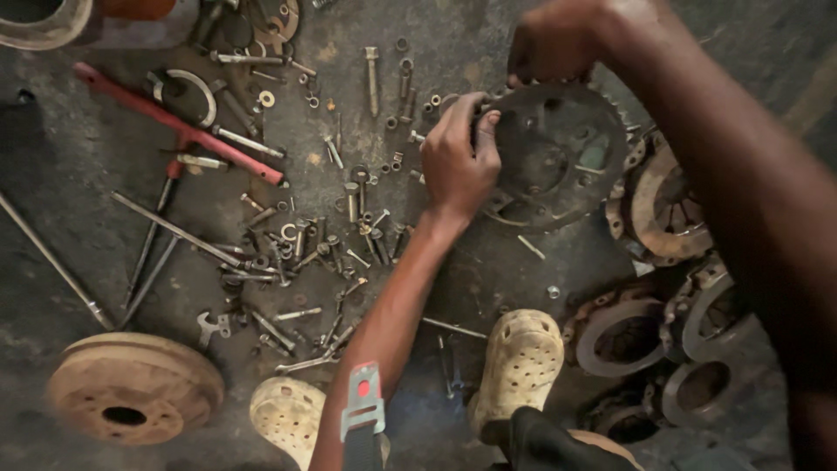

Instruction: The person assembles a mechanical gear component by hand, inserting bolts and washers into a toothed metal ring. They repeatedly pick up small fasteners from the floor, align them with the gear, and press them into place while surrounded by various tools and disassembled parts.

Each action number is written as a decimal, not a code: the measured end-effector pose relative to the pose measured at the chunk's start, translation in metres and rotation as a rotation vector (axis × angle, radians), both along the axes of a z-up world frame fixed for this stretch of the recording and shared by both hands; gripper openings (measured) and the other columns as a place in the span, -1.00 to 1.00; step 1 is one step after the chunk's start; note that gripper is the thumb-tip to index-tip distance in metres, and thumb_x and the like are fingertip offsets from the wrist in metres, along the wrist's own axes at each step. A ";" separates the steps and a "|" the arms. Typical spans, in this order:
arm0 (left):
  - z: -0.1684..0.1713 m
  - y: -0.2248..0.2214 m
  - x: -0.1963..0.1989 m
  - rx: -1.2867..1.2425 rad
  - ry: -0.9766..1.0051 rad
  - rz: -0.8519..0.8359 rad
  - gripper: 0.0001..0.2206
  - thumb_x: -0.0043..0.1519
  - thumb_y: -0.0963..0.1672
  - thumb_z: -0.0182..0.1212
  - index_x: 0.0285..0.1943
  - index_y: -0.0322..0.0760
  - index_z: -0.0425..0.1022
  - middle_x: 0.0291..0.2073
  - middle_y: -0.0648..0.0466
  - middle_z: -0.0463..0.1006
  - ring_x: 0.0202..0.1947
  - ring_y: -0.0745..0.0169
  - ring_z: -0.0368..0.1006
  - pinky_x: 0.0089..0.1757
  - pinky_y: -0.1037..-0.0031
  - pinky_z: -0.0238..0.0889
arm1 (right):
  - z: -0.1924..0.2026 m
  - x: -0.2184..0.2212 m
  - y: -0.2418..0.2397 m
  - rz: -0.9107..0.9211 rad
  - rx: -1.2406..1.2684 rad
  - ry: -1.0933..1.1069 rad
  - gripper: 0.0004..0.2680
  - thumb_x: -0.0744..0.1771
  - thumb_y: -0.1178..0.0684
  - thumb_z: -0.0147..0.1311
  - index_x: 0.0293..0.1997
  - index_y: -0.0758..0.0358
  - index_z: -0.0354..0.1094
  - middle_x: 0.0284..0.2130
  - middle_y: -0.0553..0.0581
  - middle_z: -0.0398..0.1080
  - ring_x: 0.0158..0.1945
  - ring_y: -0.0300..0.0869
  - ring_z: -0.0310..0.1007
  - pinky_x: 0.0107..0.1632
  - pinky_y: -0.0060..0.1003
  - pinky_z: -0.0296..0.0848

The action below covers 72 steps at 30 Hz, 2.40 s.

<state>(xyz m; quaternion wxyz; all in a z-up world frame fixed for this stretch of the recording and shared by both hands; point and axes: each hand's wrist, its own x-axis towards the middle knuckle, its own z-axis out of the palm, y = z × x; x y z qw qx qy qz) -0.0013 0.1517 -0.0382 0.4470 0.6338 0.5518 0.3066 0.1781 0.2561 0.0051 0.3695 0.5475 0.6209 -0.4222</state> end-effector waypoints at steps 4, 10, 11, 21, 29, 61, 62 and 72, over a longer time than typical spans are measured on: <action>0.001 0.003 0.001 0.009 0.015 0.010 -0.83 0.30 -0.17 0.22 0.04 -0.29 0.50 -0.15 -0.12 0.63 -0.14 -0.21 0.58 -0.14 0.17 0.42 | 0.002 0.003 -0.002 -0.120 -0.032 0.001 -0.70 0.46 -0.17 -0.07 0.02 0.17 0.58 -0.24 0.21 0.64 -0.30 -0.03 0.64 -0.09 -0.04 0.54; 0.007 0.006 0.001 -0.053 0.039 -0.008 -0.83 0.29 -0.16 0.22 0.04 -0.27 0.51 -0.14 -0.08 0.64 -0.13 -0.15 0.60 -0.15 0.20 0.43 | 0.002 0.012 -0.018 -0.488 0.182 -0.039 -0.65 0.48 -0.21 -0.19 0.09 0.20 0.50 -0.23 0.30 0.57 -0.30 0.04 0.57 -0.16 0.04 0.48; 0.009 0.008 0.001 -0.078 0.044 -0.010 -0.83 0.29 -0.15 0.22 0.03 -0.26 0.51 -0.14 -0.08 0.64 -0.14 -0.14 0.61 -0.16 0.20 0.44 | 0.004 0.016 -0.022 -0.533 0.252 -0.047 -0.65 0.49 -0.20 -0.19 0.12 0.23 0.48 -0.23 0.33 0.56 -0.30 0.07 0.57 -0.19 0.05 0.47; 0.009 0.014 0.005 -0.120 0.083 0.000 -0.83 0.28 -0.11 0.25 -0.02 -0.23 0.53 -0.17 -0.07 0.65 -0.14 -0.17 0.59 -0.16 0.18 0.41 | 0.028 0.045 -0.108 -0.842 0.570 0.259 -0.71 0.45 -0.10 -0.01 0.19 0.31 0.42 -0.09 0.29 0.52 -0.09 0.03 0.53 -0.08 0.00 0.45; 0.010 0.014 -0.002 -0.125 0.082 0.039 -0.84 0.26 -0.11 0.27 -0.07 -0.26 0.56 -0.25 -0.06 0.67 -0.21 -0.11 0.62 -0.18 0.21 0.42 | 0.001 0.044 -0.126 -0.980 0.640 0.466 -0.81 0.44 0.06 0.14 0.09 0.40 0.48 -0.21 0.18 0.55 -0.20 -0.23 0.49 -0.14 -0.26 0.46; 0.027 0.006 -0.023 -0.107 0.174 -0.020 -0.74 0.22 -0.05 0.31 0.00 -0.24 0.52 -0.12 -0.06 0.63 -0.12 -0.11 0.58 -0.13 0.18 0.40 | -0.001 0.046 -0.178 -0.975 1.083 0.439 -0.83 0.47 0.10 0.11 0.12 0.39 0.42 -0.08 0.23 0.47 -0.05 -0.12 0.51 0.03 -0.25 0.47; 0.029 0.005 -0.027 -0.120 0.174 -0.015 -0.74 0.21 -0.05 0.31 -0.01 -0.24 0.52 -0.12 -0.05 0.62 -0.13 -0.10 0.58 -0.13 0.18 0.41 | 0.003 0.044 -0.180 -0.960 1.107 0.415 -0.84 0.46 0.12 0.12 0.13 0.38 0.42 -0.05 0.25 0.46 -0.04 -0.08 0.51 0.03 -0.24 0.48; 0.048 -0.019 -0.100 -0.047 0.143 0.092 -0.72 0.22 -0.07 0.35 0.04 -0.23 0.47 -0.10 -0.09 0.57 -0.09 -0.24 0.52 -0.13 0.13 0.38 | 0.045 -0.008 -0.160 -0.489 1.164 0.527 -0.84 0.44 0.26 0.09 0.16 0.39 0.34 0.10 0.35 0.32 0.21 0.18 0.37 0.23 -0.01 0.39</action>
